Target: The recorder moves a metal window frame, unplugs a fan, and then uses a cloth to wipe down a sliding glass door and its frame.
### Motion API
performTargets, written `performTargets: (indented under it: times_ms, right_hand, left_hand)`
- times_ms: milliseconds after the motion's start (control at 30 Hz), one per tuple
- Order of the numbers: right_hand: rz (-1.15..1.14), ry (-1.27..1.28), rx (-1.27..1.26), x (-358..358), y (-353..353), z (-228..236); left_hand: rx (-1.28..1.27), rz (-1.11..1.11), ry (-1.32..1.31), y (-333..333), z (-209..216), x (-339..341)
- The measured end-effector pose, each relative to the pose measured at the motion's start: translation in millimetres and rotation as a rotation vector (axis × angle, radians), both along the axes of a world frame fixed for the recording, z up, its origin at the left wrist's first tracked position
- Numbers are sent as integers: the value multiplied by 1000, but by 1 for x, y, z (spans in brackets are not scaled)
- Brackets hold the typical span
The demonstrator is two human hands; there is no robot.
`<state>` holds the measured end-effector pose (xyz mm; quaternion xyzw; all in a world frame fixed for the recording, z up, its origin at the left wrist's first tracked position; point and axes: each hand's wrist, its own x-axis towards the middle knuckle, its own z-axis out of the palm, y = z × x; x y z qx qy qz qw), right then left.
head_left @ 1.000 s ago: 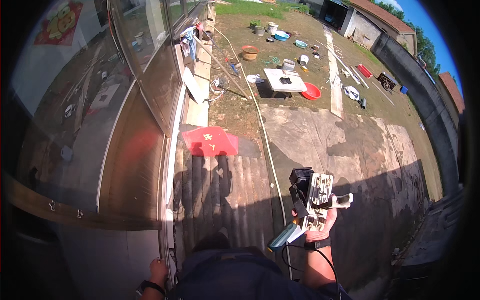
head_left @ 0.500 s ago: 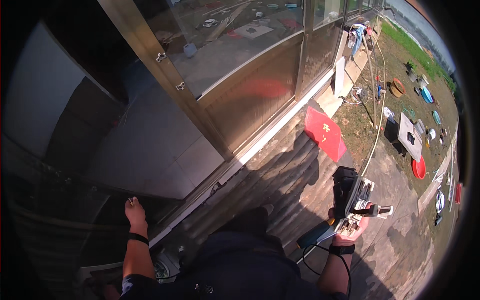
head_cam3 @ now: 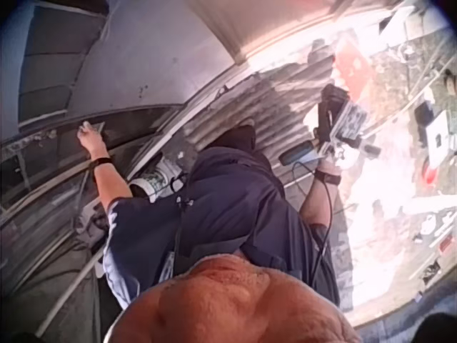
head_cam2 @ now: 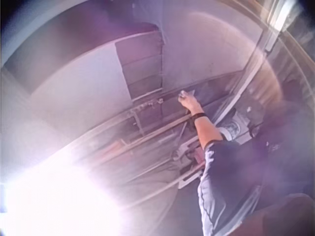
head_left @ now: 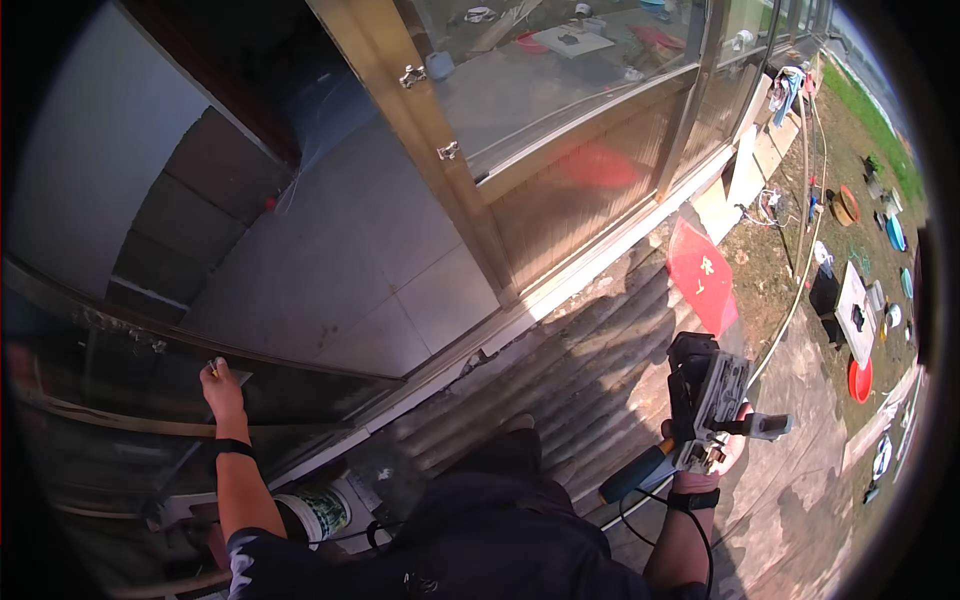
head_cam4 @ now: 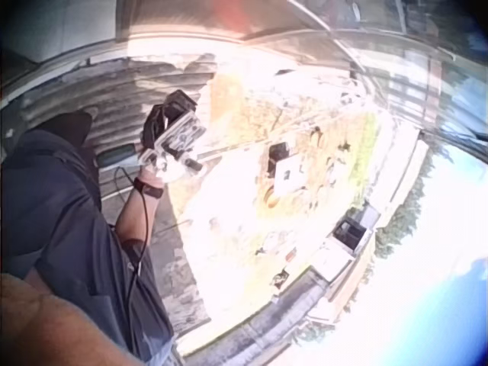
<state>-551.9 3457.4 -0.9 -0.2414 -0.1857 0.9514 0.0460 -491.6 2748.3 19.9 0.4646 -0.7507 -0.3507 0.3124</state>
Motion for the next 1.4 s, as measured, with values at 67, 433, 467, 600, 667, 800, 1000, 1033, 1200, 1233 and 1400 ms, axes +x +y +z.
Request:
performTargets:
  times_ms: [67,433,467,600,667,800,1000,1033,1200,1233,1400]
  right_hand:
    - [31,6,4,-6,-2,-9]
    - [-15,81,-131,-10,16,-63]
    - [38,136,-109,-9,18,-63]
    - [-73,-37,59,-13,18,-57]
    - [-37,-15,79,-17,12,-32]
    - [-6,9,82,-15,13,-19]
    - [36,73,86,-4,22,-34]
    - [31,72,94,2,28,-47]
    - [-117,8,22,20,32,-70]
    - [-136,-6,25,21,33,-73]
    - [-121,21,10,40,40,-71]
  left_hand:
    - [-476,-63,-233,4,3,-3]
    - [-561,-188,-492,1,23,8]
    - [-563,-174,-512,2,25,7]
    - [-598,-252,-375,-4,14,1]
    - [-573,-260,-362,13,20,-8]
    - [-553,-262,-362,35,24,-26]
    - [-447,-441,-143,52,14,-58]
    - [-438,-472,-117,60,11,-67]
    - [-567,-420,-355,114,30,-102]
    - [-605,-408,-371,121,32,-107]
    - [-668,-420,-373,155,30,-140]
